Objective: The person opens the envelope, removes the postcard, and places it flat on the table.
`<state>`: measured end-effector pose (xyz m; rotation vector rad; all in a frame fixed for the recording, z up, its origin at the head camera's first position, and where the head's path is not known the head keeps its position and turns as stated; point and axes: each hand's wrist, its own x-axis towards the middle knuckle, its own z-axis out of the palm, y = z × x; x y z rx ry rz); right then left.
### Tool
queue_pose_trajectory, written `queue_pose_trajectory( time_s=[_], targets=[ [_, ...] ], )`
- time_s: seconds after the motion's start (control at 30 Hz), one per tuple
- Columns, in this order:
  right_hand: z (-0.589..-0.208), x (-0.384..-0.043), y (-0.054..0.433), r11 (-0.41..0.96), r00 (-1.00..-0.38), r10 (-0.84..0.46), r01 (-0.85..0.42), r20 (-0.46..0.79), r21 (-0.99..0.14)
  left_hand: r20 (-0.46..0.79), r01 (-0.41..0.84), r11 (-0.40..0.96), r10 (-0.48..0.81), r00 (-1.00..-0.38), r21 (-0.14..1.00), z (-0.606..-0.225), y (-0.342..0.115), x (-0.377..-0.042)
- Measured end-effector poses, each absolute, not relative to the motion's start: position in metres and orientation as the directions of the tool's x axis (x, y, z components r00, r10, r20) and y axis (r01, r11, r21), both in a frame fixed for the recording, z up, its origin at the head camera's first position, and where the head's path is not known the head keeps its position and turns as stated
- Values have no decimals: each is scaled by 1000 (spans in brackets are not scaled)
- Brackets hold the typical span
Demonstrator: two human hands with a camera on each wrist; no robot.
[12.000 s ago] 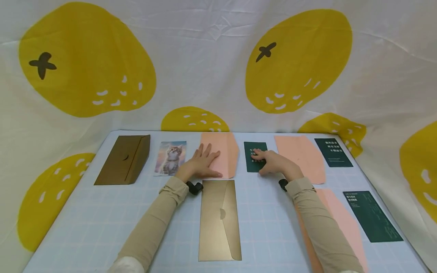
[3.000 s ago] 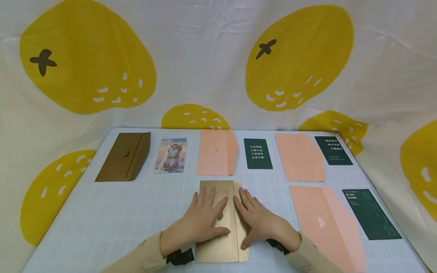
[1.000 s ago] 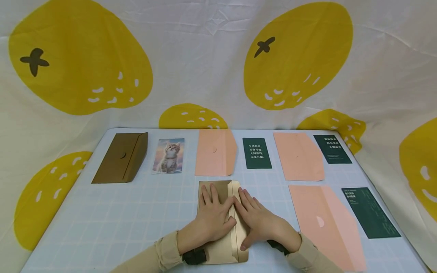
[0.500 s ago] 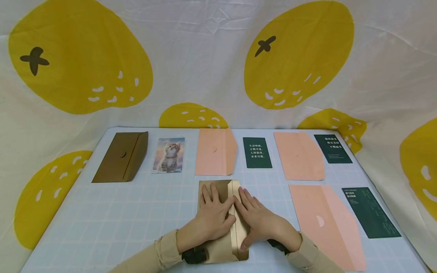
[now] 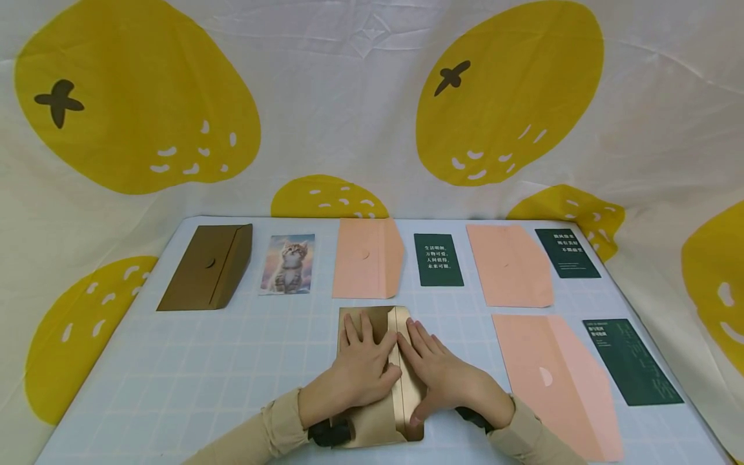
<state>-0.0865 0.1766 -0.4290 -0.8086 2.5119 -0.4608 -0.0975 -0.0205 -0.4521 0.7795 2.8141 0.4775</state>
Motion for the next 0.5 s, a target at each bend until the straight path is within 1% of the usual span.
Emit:
queue_pose_trajectory(
  time_s=[0.27, 0.5],
  targets=[
    [-431, -87, 176, 776, -723, -609, -459, -325, -432, -97, 461, 798, 533, -841, 388, -451, -21, -97],
    [-430, -87, 177, 769, -721, -617, -466, -315, -438, -106, 453, 801, 528, -843, 392, -450, -20, -97]
  ],
)
